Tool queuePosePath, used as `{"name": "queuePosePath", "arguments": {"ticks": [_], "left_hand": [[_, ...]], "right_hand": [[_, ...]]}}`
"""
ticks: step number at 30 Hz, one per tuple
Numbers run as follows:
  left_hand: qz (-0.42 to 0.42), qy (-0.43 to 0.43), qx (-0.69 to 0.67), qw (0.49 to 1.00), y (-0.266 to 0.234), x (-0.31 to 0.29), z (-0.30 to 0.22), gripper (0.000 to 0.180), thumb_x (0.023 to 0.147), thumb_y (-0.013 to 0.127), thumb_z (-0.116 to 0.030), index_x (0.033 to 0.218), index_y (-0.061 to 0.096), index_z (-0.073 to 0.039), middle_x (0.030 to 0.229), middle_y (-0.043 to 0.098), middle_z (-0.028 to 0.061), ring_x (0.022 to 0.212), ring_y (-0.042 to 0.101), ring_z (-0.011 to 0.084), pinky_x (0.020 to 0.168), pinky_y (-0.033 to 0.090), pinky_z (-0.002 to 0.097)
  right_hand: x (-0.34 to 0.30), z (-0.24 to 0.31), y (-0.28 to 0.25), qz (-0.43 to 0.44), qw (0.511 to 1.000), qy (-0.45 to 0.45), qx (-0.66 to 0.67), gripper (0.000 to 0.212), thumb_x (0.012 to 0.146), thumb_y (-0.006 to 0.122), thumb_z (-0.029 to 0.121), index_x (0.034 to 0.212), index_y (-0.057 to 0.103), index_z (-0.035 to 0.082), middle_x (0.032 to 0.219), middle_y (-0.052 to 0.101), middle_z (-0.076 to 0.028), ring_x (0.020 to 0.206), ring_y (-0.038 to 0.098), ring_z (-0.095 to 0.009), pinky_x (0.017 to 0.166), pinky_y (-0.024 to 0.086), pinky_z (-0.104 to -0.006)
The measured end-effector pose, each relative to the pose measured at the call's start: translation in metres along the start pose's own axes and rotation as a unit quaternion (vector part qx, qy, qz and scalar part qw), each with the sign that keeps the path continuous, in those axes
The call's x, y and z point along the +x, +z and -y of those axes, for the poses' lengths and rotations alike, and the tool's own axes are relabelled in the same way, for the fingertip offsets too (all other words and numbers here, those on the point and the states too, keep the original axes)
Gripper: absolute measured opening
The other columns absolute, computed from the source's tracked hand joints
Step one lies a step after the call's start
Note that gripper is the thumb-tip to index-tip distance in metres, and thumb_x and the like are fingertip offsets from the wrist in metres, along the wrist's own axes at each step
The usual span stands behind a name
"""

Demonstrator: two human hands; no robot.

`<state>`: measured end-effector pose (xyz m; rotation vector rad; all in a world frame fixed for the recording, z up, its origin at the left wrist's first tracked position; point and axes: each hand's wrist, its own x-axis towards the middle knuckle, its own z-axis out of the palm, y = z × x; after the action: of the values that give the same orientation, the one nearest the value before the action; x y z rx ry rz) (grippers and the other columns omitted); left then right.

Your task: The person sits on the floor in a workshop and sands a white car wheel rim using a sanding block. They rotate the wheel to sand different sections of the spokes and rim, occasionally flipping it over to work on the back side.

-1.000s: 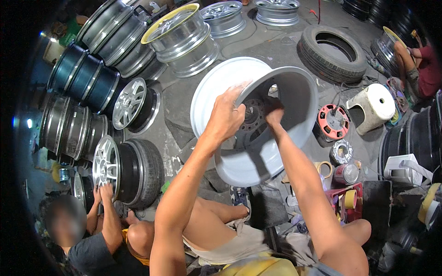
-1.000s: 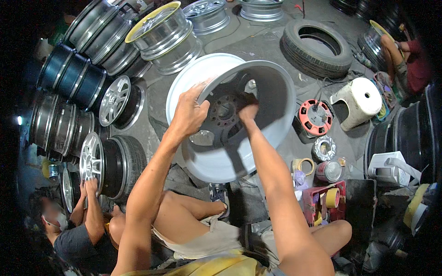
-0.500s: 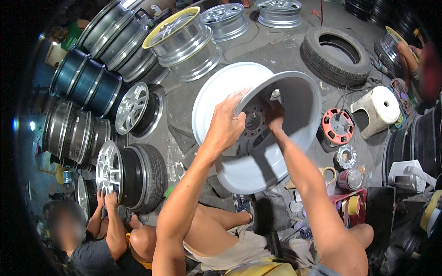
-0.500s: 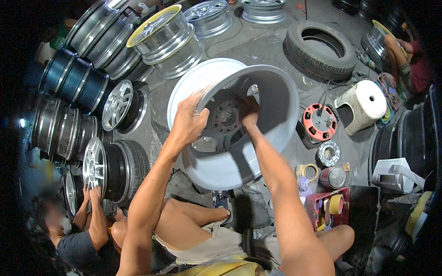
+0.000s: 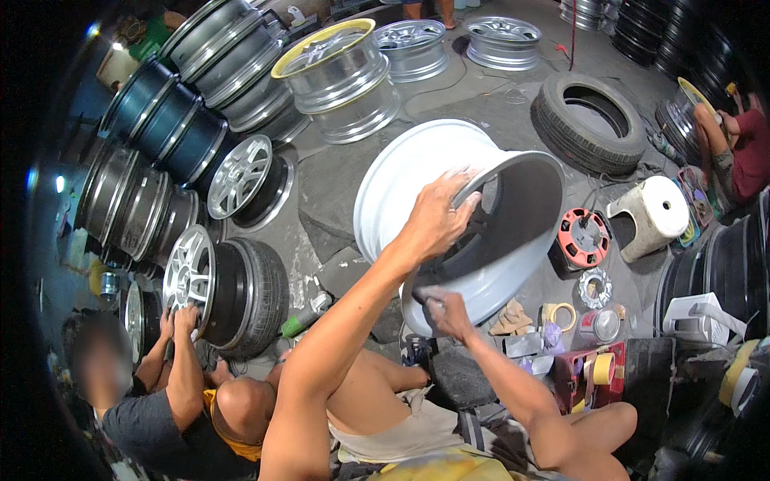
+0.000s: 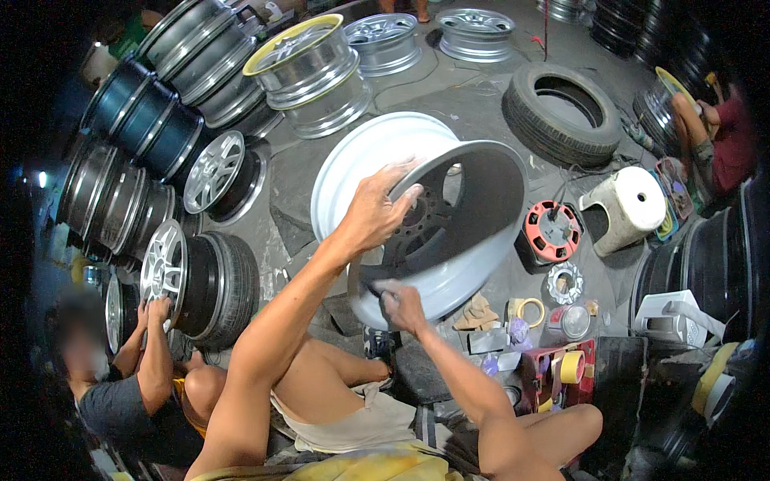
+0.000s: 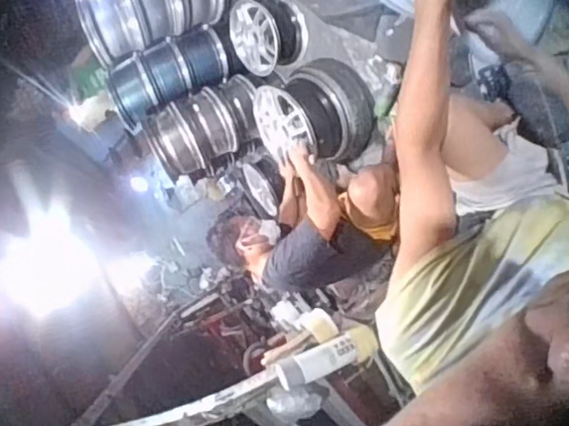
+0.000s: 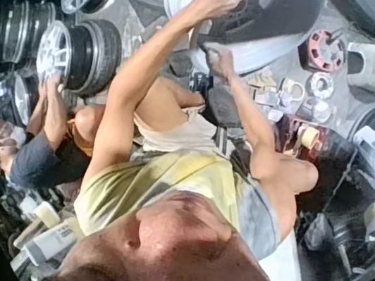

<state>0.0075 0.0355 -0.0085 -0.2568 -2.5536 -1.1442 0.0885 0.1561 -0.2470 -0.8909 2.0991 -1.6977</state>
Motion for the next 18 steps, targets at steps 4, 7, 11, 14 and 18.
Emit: {"name": "queuePosePath", "arguments": {"ticks": [4, 7, 11, 14, 18], "left_hand": [[0.009, 0.005, -0.011, 1.0, 0.006, 0.003, -0.004, 0.043, 0.097, 0.063, -0.023, 0.133, 0.06, 0.002, 0.139, 0.057, 0.0242, 0.122, 0.061, 0.0362, 0.095, 0.053, 0.0397], [-0.009, 0.025, 0.0, 1.0, 0.009, -0.002, -0.004, 0.042, 0.098, 0.062, -0.025, 0.131, 0.061, 0.0, 0.138, 0.058, 0.0246, 0.125, 0.058, 0.038, 0.104, 0.047, 0.0415], [-0.035, 0.02, 0.006, 0.999, 0.02, -0.015, -0.007, 0.041, 0.099, 0.059, -0.027, 0.131, 0.062, -0.002, 0.138, 0.058, 0.0236, 0.127, 0.055, 0.04, 0.109, 0.042, 0.0434], [-0.037, 0.066, -0.001, 0.997, 0.055, -0.001, -0.027, 0.04, 0.1, 0.058, -0.028, 0.133, 0.061, -0.006, 0.141, 0.055, 0.0218, 0.131, 0.051, 0.0397, 0.111, 0.039, 0.0442], [-0.021, 0.06, 0.018, 0.998, 0.086, -0.026, -0.026, 0.043, 0.1, 0.055, -0.03, 0.137, 0.058, -0.008, 0.15, 0.047, 0.02, 0.142, 0.039, 0.0408, 0.117, 0.024, 0.0607]], "right_hand": [[-0.05, 0.001, -0.002, -0.026, 1.0, -0.013, 0.008, 0.042, 0.083, 0.053, -0.002, 0.121, 0.068, 0.005, 0.123, 0.067, -0.021, 0.116, 0.064, -0.036, 0.103, 0.048, -0.0406], [-0.071, -0.107, -0.054, -0.009, 0.976, -0.035, -0.213, 0.045, 0.079, 0.058, -0.003, 0.122, 0.067, 0.006, 0.127, 0.065, -0.019, 0.12, 0.061, -0.037, 0.104, 0.049, -0.043], [-0.077, -0.117, -0.062, -0.036, 0.935, -0.031, -0.352, 0.033, 0.081, 0.063, 0.004, 0.114, 0.067, 0.003, 0.13, 0.063, -0.02, 0.125, 0.055, -0.04, 0.107, 0.042, -0.0492], [-0.115, -0.137, -0.033, -0.107, 0.96, -0.017, -0.258, 0.033, 0.081, 0.065, 0.007, 0.113, 0.066, 0.0, 0.127, 0.063, -0.023, 0.122, 0.054, -0.045, 0.105, 0.041, -0.0511], [-0.108, 0.018, -0.01, -0.044, 0.97, 0.191, -0.145, 0.032, 0.086, 0.052, 0.011, 0.112, 0.065, -0.004, 0.114, 0.067, -0.022, 0.108, 0.061, -0.041, 0.095, 0.046, -0.0445]]}}
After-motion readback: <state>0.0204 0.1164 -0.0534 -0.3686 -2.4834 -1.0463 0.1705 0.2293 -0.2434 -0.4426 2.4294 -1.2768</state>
